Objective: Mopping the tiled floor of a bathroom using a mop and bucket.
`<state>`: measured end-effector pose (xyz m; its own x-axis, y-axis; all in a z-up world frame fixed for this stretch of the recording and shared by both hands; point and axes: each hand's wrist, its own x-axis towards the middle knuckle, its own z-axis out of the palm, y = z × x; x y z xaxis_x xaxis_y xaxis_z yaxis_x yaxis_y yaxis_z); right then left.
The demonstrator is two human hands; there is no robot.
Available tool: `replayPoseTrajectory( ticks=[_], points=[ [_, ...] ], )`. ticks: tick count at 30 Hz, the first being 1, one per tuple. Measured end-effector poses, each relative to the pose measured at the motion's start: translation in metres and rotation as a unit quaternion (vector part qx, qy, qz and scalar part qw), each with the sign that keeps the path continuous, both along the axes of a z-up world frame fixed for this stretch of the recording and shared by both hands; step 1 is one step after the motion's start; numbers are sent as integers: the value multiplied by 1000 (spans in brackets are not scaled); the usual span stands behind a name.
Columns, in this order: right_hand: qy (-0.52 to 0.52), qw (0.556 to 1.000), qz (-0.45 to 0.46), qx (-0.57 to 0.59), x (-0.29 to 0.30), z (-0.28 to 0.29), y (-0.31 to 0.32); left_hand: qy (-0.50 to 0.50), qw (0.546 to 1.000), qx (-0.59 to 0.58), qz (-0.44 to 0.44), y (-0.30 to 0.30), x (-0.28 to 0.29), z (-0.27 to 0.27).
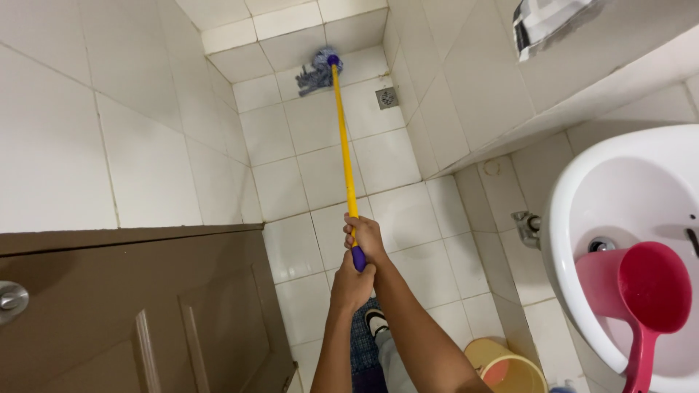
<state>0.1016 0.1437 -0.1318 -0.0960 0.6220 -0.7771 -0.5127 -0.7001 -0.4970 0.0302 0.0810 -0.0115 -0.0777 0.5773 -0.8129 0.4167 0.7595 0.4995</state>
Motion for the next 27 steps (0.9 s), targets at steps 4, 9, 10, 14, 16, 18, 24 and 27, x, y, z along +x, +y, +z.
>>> replayPoseTrajectory(
  ticks=[4,9,10,14,16,18,24,27],
  points=[
    [-8,998,-56,-24,0,9,-4,-3,999,2,-52,1,-7,-7],
    [-1,996,-83,-22,15,-7,-22,2,995,-24,-98,-5,-2,0],
    [-3,996,-83,-21,15,-5,-20,-3,995,-11,-98,-6,-3,-3],
    [-10,995,-102,-21,14,-12,-39,-15,996,-6,-92,-20,-4,4],
    [-23,995,-93,-21,11,-14,-48,-18,996,-15,-90,-27,-7,14],
    [-33,996,-77,-24,4,-4,-60,-25,996,-3,-87,-47,-15,1],
    [-175,982,65,-13,-3,50,-109,-117,990,-49,55,-128,-19,-22],
    [-290,935,204,-15,8,74,-138,-214,955,-60,195,-199,-6,-77]
  ],
)
